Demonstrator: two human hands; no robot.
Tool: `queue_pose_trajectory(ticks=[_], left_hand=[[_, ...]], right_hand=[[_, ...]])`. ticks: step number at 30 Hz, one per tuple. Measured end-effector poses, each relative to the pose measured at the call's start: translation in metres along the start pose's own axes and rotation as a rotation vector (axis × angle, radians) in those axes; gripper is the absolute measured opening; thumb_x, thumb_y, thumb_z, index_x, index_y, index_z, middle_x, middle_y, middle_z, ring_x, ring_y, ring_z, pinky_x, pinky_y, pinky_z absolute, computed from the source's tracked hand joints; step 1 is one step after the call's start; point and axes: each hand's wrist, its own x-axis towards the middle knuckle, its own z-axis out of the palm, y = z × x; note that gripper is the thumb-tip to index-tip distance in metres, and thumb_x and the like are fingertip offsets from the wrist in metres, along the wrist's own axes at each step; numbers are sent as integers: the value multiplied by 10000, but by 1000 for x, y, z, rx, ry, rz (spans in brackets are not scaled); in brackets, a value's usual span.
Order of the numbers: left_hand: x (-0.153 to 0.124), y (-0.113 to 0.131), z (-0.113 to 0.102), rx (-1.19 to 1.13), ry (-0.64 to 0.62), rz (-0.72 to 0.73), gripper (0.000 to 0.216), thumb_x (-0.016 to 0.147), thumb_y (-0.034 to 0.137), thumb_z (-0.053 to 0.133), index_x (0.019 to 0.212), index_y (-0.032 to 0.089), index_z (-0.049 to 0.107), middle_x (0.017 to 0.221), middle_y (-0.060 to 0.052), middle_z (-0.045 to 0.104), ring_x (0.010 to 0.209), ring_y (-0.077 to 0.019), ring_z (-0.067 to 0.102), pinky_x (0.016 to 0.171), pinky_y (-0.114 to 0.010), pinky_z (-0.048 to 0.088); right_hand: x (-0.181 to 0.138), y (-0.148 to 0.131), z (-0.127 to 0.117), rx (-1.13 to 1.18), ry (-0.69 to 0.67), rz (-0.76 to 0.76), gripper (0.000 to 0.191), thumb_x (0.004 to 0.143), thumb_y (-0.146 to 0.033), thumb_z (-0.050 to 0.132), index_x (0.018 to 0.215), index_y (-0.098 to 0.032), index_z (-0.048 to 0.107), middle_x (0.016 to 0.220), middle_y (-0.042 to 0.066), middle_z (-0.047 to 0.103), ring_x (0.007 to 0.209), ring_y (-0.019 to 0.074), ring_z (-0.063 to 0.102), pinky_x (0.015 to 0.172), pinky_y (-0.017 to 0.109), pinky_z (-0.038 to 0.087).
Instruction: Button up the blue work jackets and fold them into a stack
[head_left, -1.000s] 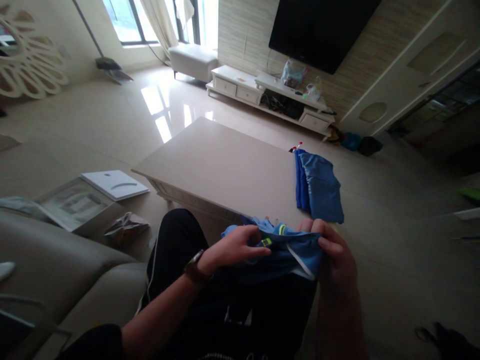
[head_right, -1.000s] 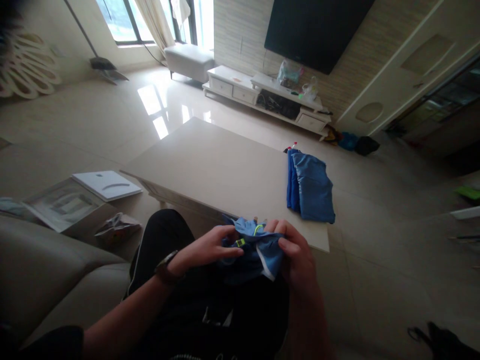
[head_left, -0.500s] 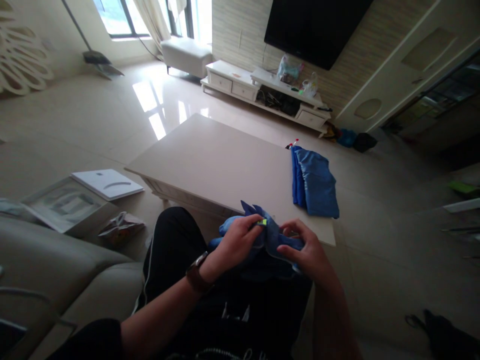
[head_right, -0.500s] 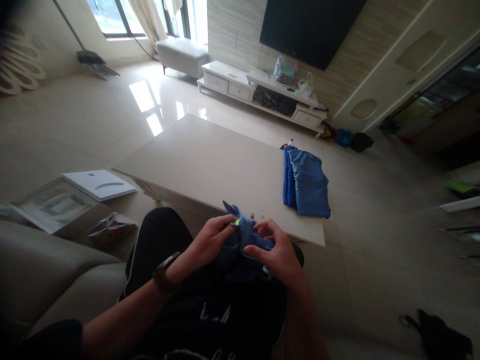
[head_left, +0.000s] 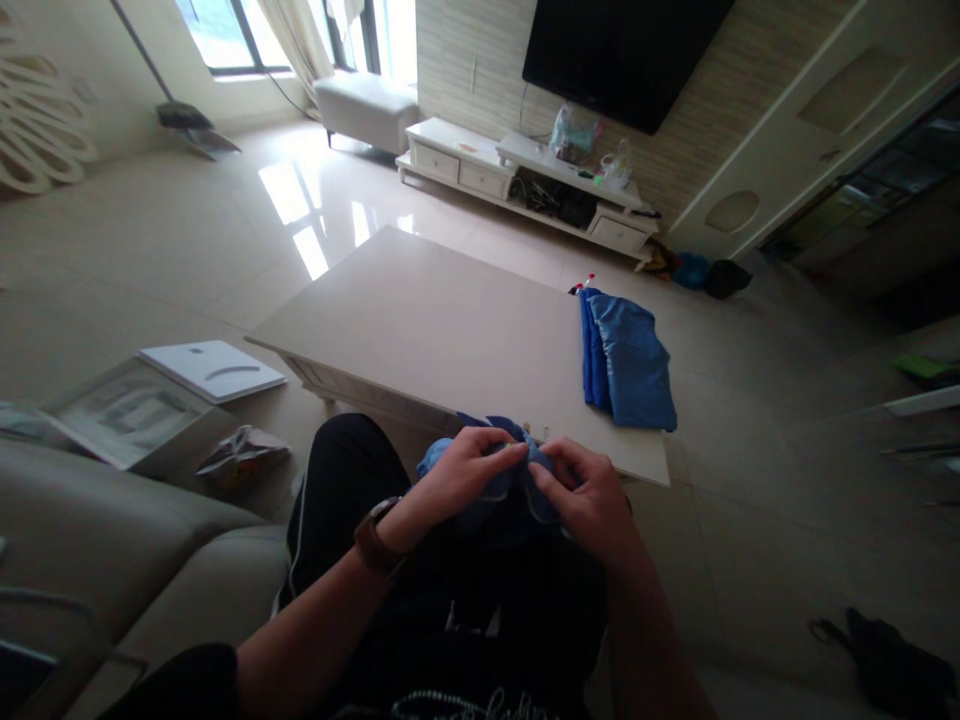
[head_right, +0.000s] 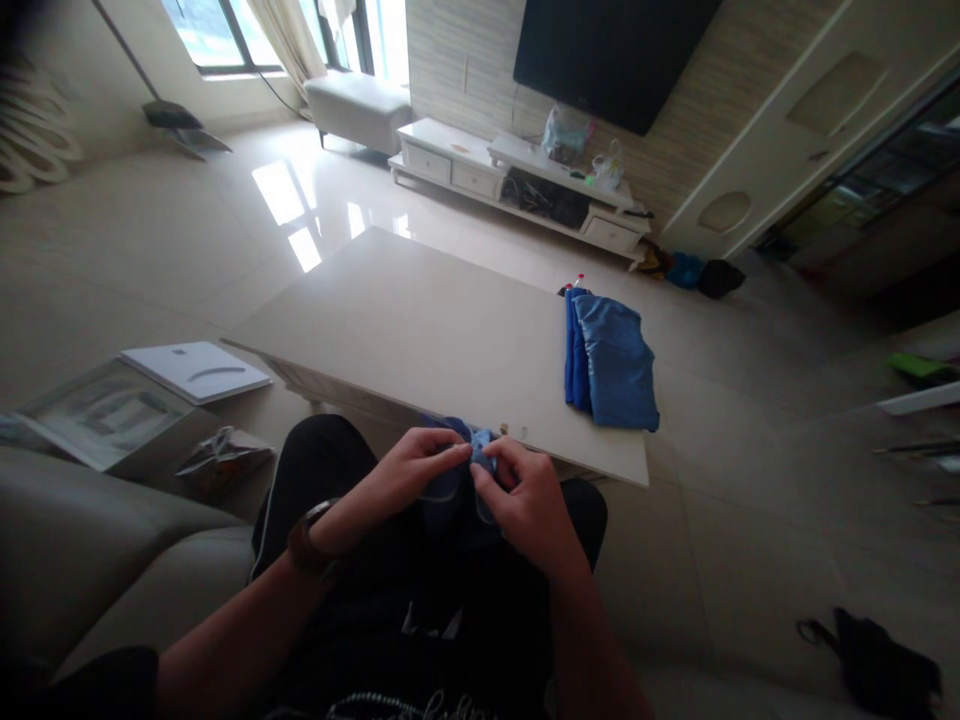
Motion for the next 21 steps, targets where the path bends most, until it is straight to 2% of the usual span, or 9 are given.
queue_pose_trajectory(ticks=[2, 6, 10, 12, 13, 15, 18, 19, 21], left_hand=[[-2, 2, -1, 39, 35, 22, 410, 886, 530, 640, 819, 132, 713, 665, -1, 610, 594, -104, 500, 536, -213, 386], [-7, 5, 2, 182, 135, 109, 324, 915, 448, 628, 855, 154, 753, 775, -37, 716, 688, -137, 588, 624, -232, 459], [-11, 7, 6, 249, 140, 170, 253, 932, 365, 613, 861, 166, 752, 799, -35, 740, 724, -142, 613, 691, -247, 472], [-12, 7, 4, 236, 178, 173, 256, 940, 364, 603, 870, 164, 748, 789, -31, 727, 710, -135, 597, 672, -242, 458], [-13, 7, 2, 226, 212, 173, 261, 943, 368, 602, 870, 162, 744, 781, -29, 717, 705, -131, 585, 664, -239, 450], [-13, 8, -5, 200, 274, 178, 270, 941, 381, 609, 855, 157, 733, 754, -21, 688, 684, -119, 554, 641, -232, 430], [-13, 9, -18, 128, 250, 182, 298, 930, 419, 623, 833, 151, 708, 725, -7, 638, 643, -102, 506, 602, -221, 408], [-12, 9, -25, 97, 249, 178, 312, 924, 439, 626, 823, 151, 692, 701, 2, 611, 618, -95, 485, 576, -215, 394], [-11, 9, -42, 49, 307, 160, 338, 909, 476, 633, 798, 158, 652, 650, 23, 547, 573, -87, 447, 527, -203, 364]], right_hand=[[0, 3, -1, -20, 47, 30, 247, 833, -449, 744, 799, -204, 733, 524, -73, 355, 504, 99, 297, 494, 258, 238], [1, 6, 2, -52, 58, 43, 307, 785, -472, 806, 956, -218, 812, 569, -38, 550, 511, 117, 396, 515, 267, 319], [2, 3, 10, -49, 51, -27, 214, 859, -416, 745, 982, -261, 826, 751, 22, 738, 609, 169, 585, 617, 298, 453], [2, 3, 10, -36, 110, -70, 184, 902, -386, 690, 932, -268, 828, 852, 47, 779, 687, 198, 649, 665, 317, 489], [2, 4, 8, -38, 155, -76, 191, 909, -383, 678, 916, -263, 826, 850, 51, 778, 689, 202, 654, 658, 319, 489], [1, 8, 2, -55, 265, -52, 222, 908, -413, 682, 880, -236, 813, 713, 35, 722, 595, 177, 593, 569, 293, 436], [2, 16, -12, -87, 414, -1, 303, 893, -483, 705, 841, -192, 769, 537, -28, 519, 484, 120, 419, 475, 261, 304], [4, 18, -17, -94, 452, 1, 316, 898, -493, 698, 838, -188, 751, 536, -39, 482, 487, 115, 395, 475, 258, 292], [8, 22, -30, -106, 491, -27, 307, 919, -489, 670, 851, -194, 721, 600, -30, 503, 546, 125, 436, 517, 257, 341]])
